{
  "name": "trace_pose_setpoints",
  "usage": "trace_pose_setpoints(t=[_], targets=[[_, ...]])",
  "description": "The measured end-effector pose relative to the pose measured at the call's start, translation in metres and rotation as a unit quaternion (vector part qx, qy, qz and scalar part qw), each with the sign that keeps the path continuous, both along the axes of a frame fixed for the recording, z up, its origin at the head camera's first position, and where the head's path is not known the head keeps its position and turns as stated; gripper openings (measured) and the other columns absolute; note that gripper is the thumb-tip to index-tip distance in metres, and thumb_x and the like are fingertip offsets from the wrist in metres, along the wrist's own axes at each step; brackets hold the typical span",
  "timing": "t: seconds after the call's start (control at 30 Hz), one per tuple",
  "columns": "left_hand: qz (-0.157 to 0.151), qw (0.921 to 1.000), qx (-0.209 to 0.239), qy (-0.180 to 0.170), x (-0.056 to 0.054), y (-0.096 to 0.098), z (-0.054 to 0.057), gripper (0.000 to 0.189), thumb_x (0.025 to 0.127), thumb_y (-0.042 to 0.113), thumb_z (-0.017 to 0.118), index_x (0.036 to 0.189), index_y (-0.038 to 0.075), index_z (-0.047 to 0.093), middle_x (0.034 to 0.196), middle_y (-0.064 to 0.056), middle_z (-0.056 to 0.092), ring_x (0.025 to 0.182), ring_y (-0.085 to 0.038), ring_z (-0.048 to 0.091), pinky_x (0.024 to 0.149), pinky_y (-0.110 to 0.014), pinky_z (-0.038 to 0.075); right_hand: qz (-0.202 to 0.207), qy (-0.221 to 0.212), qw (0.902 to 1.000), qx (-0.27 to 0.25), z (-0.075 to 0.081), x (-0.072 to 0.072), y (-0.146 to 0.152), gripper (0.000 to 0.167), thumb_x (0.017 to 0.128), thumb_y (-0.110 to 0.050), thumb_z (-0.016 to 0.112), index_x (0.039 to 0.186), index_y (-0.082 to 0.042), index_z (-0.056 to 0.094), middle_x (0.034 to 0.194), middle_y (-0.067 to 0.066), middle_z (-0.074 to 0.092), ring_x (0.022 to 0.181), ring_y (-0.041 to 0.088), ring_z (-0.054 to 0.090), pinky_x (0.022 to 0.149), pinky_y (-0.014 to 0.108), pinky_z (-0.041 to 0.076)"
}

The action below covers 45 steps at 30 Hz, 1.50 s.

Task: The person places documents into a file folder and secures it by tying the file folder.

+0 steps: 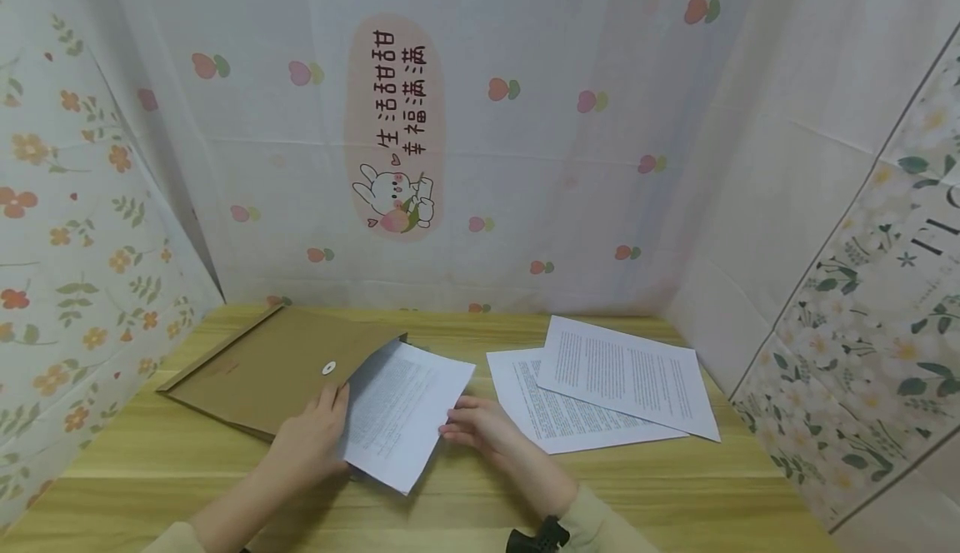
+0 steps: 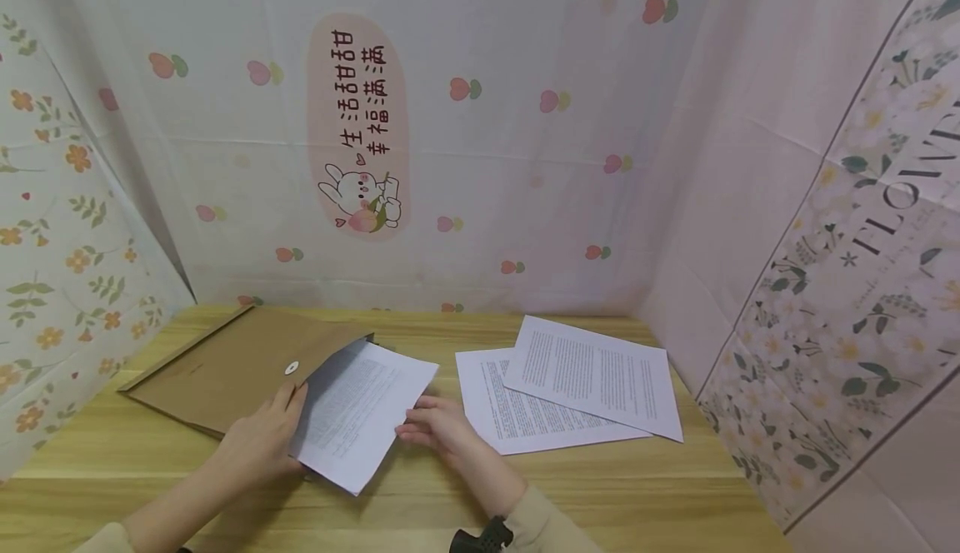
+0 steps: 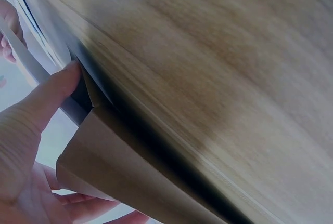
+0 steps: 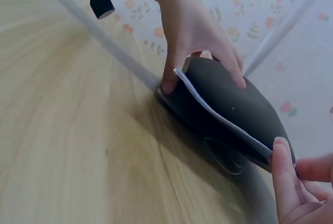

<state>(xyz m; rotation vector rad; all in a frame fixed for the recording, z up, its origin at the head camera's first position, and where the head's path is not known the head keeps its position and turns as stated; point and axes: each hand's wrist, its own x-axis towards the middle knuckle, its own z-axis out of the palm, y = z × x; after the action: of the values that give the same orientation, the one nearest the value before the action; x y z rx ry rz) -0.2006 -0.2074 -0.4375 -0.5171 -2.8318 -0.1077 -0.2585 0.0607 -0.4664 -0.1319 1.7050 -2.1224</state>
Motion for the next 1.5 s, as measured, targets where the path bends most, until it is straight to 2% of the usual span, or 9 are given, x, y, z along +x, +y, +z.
trace_pose_setpoints(t=[0.27,0.53,0.7,0.87,1.03,1.23,1.5], targets=[[-0.001,1.0,0.002,0.002,0.0,0.0,0.0,0.109,0.049,0.035,0.094,0.13,-0.017,0.043,0.124,-0.029,0.047,0.101,-0.042,0.057,0.055,-0.04,0.055,-0.026,0.012,0.9989,0.038,0.002,-0.009,-0.021,0.022,0.092,-0.003,0.06,0.108,0.013,0.059,0.075,0.009,0.066,0.064,0.014,0.066,0.064,0.028,0.057],[-0.006,0.9999,-0.001,0.015,0.001,0.0,0.001,0.11,0.047,0.036,0.095,0.13,-0.017,0.044,0.122,-0.028,0.047,0.1,-0.04,0.057,0.053,-0.038,0.055,-0.055,0.018,0.9956,0.073,0.005,-0.014,-0.048,0.014,0.09,-0.003,0.062,0.098,0.009,0.063,0.07,0.007,0.066,0.057,0.011,0.063,0.057,0.027,0.056],[-0.011,0.9995,-0.004,0.03,0.001,-0.001,0.001,0.112,0.045,0.039,0.095,0.129,-0.016,0.045,0.122,-0.027,0.047,0.099,-0.039,0.058,0.051,-0.037,0.054,-0.097,0.03,0.9923,0.072,0.006,-0.018,-0.067,0.008,0.088,0.002,0.064,0.094,0.007,0.06,0.068,0.01,0.066,0.055,0.014,0.064,0.055,0.03,0.057],[-0.006,0.9993,0.006,0.037,-0.001,-0.002,0.0,0.115,0.043,0.043,0.094,0.13,-0.014,0.045,0.12,-0.024,0.047,0.098,-0.037,0.058,0.05,-0.04,0.052,-0.119,0.034,0.9908,0.055,0.011,-0.022,-0.081,0.011,0.087,0.008,0.062,0.097,0.011,0.062,0.069,0.014,0.066,0.056,0.016,0.065,0.057,0.033,0.057],[-0.006,0.9994,0.018,0.031,-0.002,-0.003,0.0,0.116,0.044,0.043,0.094,0.131,-0.013,0.044,0.122,-0.024,0.046,0.101,-0.038,0.057,0.05,-0.041,0.052,-0.098,0.034,0.9935,0.047,0.013,-0.024,-0.092,0.02,0.088,0.01,0.057,0.107,0.017,0.06,0.077,0.02,0.067,0.063,0.019,0.067,0.063,0.032,0.057],[-0.008,0.9995,0.021,0.021,-0.002,-0.004,-0.001,0.116,0.045,0.043,0.094,0.133,-0.013,0.043,0.124,-0.024,0.046,0.1,-0.038,0.058,0.05,-0.038,0.052,-0.06,0.038,0.9961,0.051,0.013,-0.021,-0.103,0.03,0.092,0.006,0.052,0.118,0.02,0.054,0.094,0.03,0.066,0.083,0.031,0.069,0.072,0.037,0.057],[-0.013,0.9997,0.021,0.0,-0.002,-0.006,0.002,0.117,0.047,0.044,0.093,0.134,-0.014,0.041,0.125,-0.026,0.045,0.098,-0.04,0.058,0.053,-0.038,0.054,0.013,0.021,0.9986,0.048,0.018,-0.021,-0.112,0.04,0.094,0.003,0.049,0.131,0.018,0.043,0.122,0.03,0.055,0.115,0.04,0.054,0.087,0.046,0.051]])
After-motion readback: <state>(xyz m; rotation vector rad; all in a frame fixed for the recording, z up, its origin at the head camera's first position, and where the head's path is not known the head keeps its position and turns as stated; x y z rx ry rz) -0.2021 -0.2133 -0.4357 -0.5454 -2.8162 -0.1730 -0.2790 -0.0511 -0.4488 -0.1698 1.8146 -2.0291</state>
